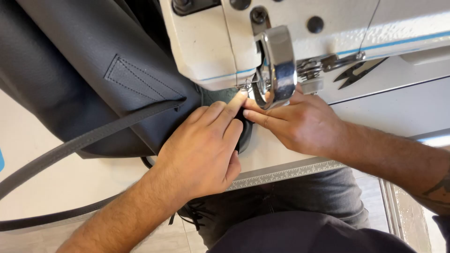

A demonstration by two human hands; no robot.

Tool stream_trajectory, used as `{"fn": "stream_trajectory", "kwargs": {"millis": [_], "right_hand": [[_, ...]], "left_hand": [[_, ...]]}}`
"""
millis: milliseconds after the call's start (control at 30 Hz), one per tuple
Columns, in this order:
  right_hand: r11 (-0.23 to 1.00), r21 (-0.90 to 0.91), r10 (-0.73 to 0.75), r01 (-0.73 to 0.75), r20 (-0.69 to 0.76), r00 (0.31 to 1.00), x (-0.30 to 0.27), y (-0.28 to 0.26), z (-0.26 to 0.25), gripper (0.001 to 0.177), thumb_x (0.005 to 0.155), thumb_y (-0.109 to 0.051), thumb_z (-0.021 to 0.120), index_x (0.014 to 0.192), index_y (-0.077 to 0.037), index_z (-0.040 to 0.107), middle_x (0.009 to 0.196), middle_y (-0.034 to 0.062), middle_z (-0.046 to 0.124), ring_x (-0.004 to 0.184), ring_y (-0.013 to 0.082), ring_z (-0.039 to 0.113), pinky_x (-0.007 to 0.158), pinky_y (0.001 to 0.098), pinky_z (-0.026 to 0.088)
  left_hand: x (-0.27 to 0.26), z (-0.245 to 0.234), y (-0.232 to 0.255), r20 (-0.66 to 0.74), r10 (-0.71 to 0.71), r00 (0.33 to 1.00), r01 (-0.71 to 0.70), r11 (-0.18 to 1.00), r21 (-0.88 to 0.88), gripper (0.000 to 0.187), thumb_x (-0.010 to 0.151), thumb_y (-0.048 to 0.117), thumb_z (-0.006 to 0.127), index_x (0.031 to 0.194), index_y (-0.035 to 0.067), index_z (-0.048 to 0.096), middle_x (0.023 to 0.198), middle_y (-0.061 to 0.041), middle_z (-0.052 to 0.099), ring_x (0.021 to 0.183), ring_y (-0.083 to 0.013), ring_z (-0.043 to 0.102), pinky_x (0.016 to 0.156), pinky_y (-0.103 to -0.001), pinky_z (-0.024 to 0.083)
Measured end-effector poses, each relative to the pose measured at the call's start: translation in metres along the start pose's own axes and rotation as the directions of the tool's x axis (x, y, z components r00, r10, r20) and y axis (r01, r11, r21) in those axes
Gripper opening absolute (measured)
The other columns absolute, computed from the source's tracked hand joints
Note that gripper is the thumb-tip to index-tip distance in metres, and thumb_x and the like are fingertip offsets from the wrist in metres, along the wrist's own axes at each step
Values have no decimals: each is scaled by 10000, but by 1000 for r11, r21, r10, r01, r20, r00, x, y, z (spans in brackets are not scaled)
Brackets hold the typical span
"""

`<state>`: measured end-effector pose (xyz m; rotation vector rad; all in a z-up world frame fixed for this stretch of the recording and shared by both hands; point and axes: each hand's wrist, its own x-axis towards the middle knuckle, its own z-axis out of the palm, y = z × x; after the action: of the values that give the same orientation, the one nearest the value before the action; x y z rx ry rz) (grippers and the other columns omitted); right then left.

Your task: Sewing a leather bag using an industrial sewing machine

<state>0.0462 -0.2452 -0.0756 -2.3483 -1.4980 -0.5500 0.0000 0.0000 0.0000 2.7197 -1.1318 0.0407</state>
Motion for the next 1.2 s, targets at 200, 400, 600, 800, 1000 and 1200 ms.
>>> {"fn": "stream_trajectory", "kwargs": {"millis": [200, 400, 600, 800, 1000, 1200], "right_hand": [[989, 128, -57, 78, -157, 986, 5, 3, -10, 165, 973, 67, 734, 1132, 27, 749, 941, 92, 787, 612, 170, 565, 541, 313, 412], [999, 29, -37, 39, -38, 999, -3, 0, -3, 267, 1024, -39, 669, 1280, -71, 735, 1343, 43, 730, 586, 140, 481, 602, 302, 396], [999, 31, -15, 14, 17, 1000, 3, -10, -7, 321, 1008, 26, 623, 1302, -77, 697, 1438, 61, 661, 585, 152, 511, 669, 342, 372], [998, -53, -13, 16, 60, 998, -2, -8, 1, 413, 990, 30, 581, 1359, -121, 690, 1455, 12, 658, 649, 126, 583, 665, 319, 366], [994, -105, -16, 20, 40, 999, -6, -1, 7, 454, 983, 15, 609, 1408, -138, 661, 1146, -107, 783, 568, 130, 465, 615, 322, 333], [997, -73, 5, -2, 48, 999, -7, -6, 16, 385, 1009, -15, 632, 1367, -139, 703, 1440, -18, 671, 811, 155, 667, 708, 299, 441]], "left_hand": [[3, 6, -2, 37, -2, 999, 1, 1000, 27, 502, 690, 339, 561, 1057, 7, 643, 1465, -240, 592, 1012, -329, 585, 841, -420, 476], [-3, 17, -4, 12, -10, 1000, 9, 998, 58, 376, 693, 346, 566, 927, 56, 619, 1436, -246, 617, 1011, -334, 564, 831, -433, 468], [-14, 15, -11, -13, 22, 1000, -23, 998, -57, 366, 711, 282, 608, 957, 10, 604, 1452, -272, 584, 1099, -381, 562, 859, -477, 491], [-10, 24, -12, -6, 14, 1000, -14, 1000, 10, 521, 766, 351, 553, 1113, -29, 638, 1472, -250, 570, 1211, -371, 552, 941, -455, 485], [-8, 37, -16, 194, -10, 981, -13, 993, 115, 960, 826, 917, 554, 1140, 12, 626, 1303, -215, 647, 1283, -395, 511, 1039, -459, 422], [-12, 41, -17, 145, -11, 989, -18, 980, 196, 652, 765, 641, 706, 1085, 80, 617, 1578, -185, 497, 1239, -292, 523, 952, -395, 447]]}}
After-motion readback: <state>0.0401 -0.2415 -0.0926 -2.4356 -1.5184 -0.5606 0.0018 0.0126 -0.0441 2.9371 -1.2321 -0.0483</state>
